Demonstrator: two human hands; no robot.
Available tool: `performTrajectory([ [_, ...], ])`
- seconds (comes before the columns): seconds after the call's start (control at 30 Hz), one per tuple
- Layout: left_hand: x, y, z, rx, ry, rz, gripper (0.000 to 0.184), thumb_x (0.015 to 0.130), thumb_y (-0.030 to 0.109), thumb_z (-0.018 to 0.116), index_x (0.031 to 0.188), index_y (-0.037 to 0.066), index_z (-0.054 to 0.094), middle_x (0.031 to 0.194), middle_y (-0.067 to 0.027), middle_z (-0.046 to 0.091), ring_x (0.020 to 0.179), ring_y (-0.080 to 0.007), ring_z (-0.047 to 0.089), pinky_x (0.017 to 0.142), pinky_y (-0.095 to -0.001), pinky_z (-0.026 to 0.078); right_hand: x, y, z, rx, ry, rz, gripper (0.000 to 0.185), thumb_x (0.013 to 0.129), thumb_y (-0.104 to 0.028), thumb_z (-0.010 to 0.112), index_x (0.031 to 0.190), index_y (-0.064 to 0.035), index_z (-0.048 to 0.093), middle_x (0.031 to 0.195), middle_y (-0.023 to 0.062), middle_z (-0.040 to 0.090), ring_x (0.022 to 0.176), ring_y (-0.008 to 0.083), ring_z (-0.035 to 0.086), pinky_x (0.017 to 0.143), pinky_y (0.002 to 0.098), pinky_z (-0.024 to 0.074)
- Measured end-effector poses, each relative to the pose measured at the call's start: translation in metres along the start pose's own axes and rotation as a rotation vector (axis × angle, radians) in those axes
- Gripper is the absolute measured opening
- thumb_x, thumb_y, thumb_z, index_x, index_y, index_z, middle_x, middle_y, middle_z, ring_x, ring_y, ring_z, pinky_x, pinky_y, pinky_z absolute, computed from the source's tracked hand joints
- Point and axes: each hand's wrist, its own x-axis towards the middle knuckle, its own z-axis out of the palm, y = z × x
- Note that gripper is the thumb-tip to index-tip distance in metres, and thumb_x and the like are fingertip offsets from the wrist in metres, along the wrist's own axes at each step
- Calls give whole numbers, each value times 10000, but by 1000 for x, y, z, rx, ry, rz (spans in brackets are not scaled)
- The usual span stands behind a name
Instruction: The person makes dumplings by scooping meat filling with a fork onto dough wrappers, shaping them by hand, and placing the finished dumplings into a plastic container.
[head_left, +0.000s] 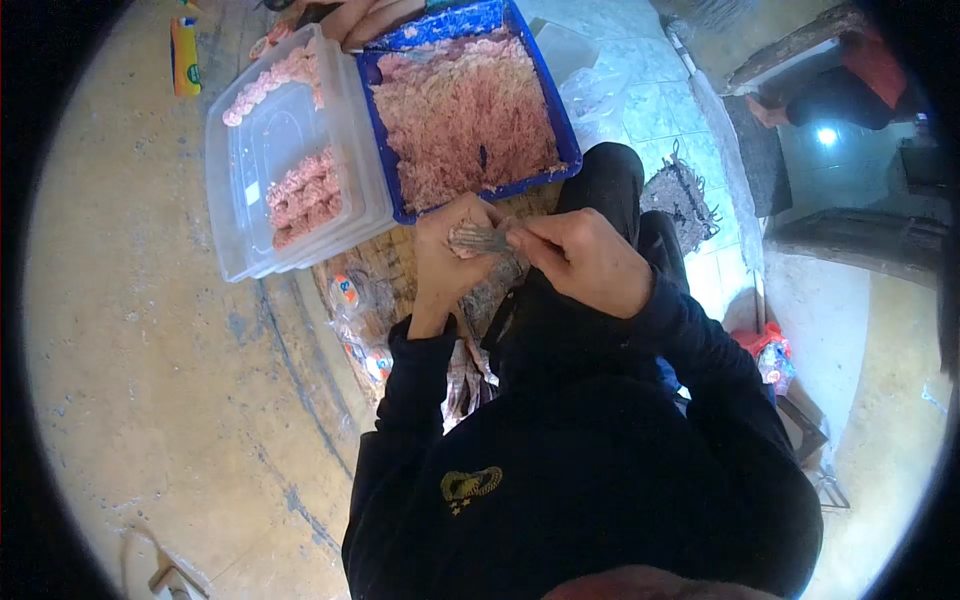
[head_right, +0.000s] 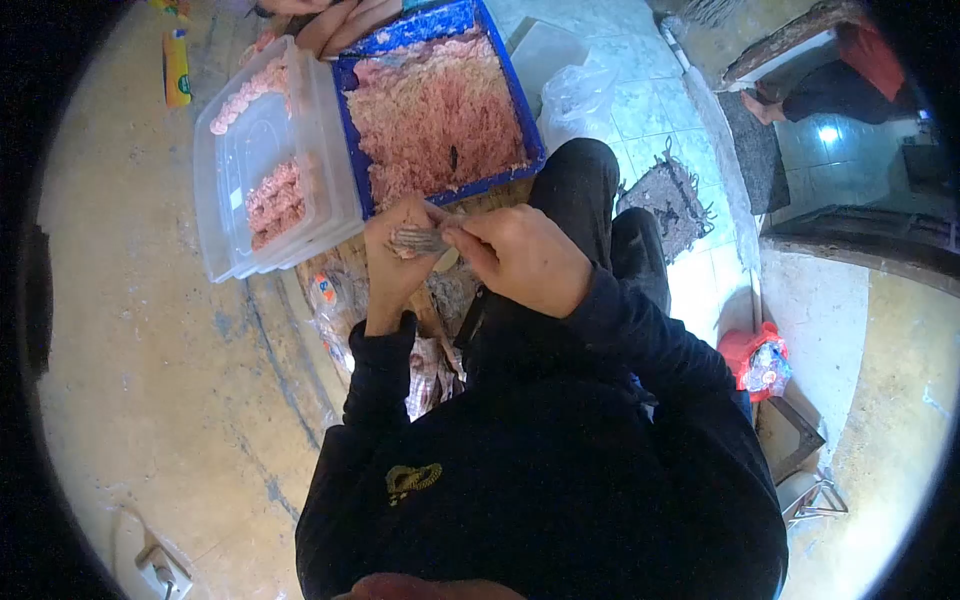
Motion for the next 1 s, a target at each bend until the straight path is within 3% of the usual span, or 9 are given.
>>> performTrajectory([
  [0.2, 0, 6, 10, 176, 111, -37, 217, 708, -10, 824, 864, 35, 680, 864, -62, 705, 837, -112, 639, 735, -277, 516, 4, -21, -23, -75, -35, 71, 234, 939, -174, 679, 799, 14, 678, 716, 257, 615, 700, 442, 639, 609, 508, 494],
  [0.3, 0, 4, 6, 124, 68, -121, 263, 738, 13, 835, 972, 45, 718, 1021, -77, 739, 940, -115, 655, 821, -290, 540, 0, 1, -9, -166, -37, 26, 260, 940, -188, 676, 775, 13, 662, 713, 251, 620, 696, 440, 638, 610, 510, 499],
  [0.37, -5, 25, 8, -206, 23, -339, 321, 748, 32, 854, 1036, 40, 711, 1124, -70, 726, 968, -110, 646, 839, -286, 543, 4, -14, -33, -138, -38, 63, 274, 942, -198, 669, 765, 12, 656, 717, 250, 627, 696, 438, 644, 616, 512, 503],
  [0.47, -5, 31, -3, -269, -27, -334, 359, 731, 30, 871, 1043, 25, 693, 1130, -52, 707, 985, -114, 636, 804, -286, 548, 2, -13, -26, -130, -74, 58, 259, 946, -173, 668, 776, 21, 653, 712, 246, 624, 681, 432, 639, 605, 503, 489],
  [0.57, 11, 42, -5, -73, -169, -207, 306, 737, 18, 867, 976, 24, 675, 979, -22, 689, 919, -102, 636, 742, -281, 548, 7, -17, -27, -212, -98, -24, 229, 944, -134, 680, 782, 24, 643, 689, 241, 607, 662, 431, 626, 576, 496, 466],
  [0.7, 5, 30, -8, -137, -191, -308, 241, 741, -5, 839, 903, 33, 664, 884, -10, 685, 827, -92, 635, 708, -277, 534, 7, -29, -29, -157, -40, 1, 232, 933, -140, 690, 774, 21, 638, 682, 243, 600, 650, 432, 621, 583, 507, 459],
  [0.77, 5, 11, -13, 100, -140, -123, 211, 729, -40, 812, 826, 36, 640, 817, -12, 679, 759, -81, 626, 687, -261, 515, 9, -23, -29, -179, -106, 14, 229, 935, -129, 695, 774, 20, 631, 676, 241, 599, 646, 428, 623, 570, 501, 457],
  [0.87, 3, 25, 1, 79, 75, -92, 221, 702, -62, 802, 777, 35, 618, 806, -22, 677, 756, -81, 630, 688, -253, 505, 16, -31, -35, -100, -57, 28, 233, 942, -163, 674, 791, 14, 662, 714, 236, 637, 680, 426, 652, 599, 491, 503],
  [1.0, 0, 13, 0, -1, 81, -113, 235, 704, -60, 809, 813, 33, 622, 845, -44, 684, 766, -86, 636, 707, -259, 529, 5, -17, -19, -123, -40, 36, 227, 940, -163, 672, 800, 17, 675, 739, 245, 646, 712, 438, 656, 622, 489, 516],
])
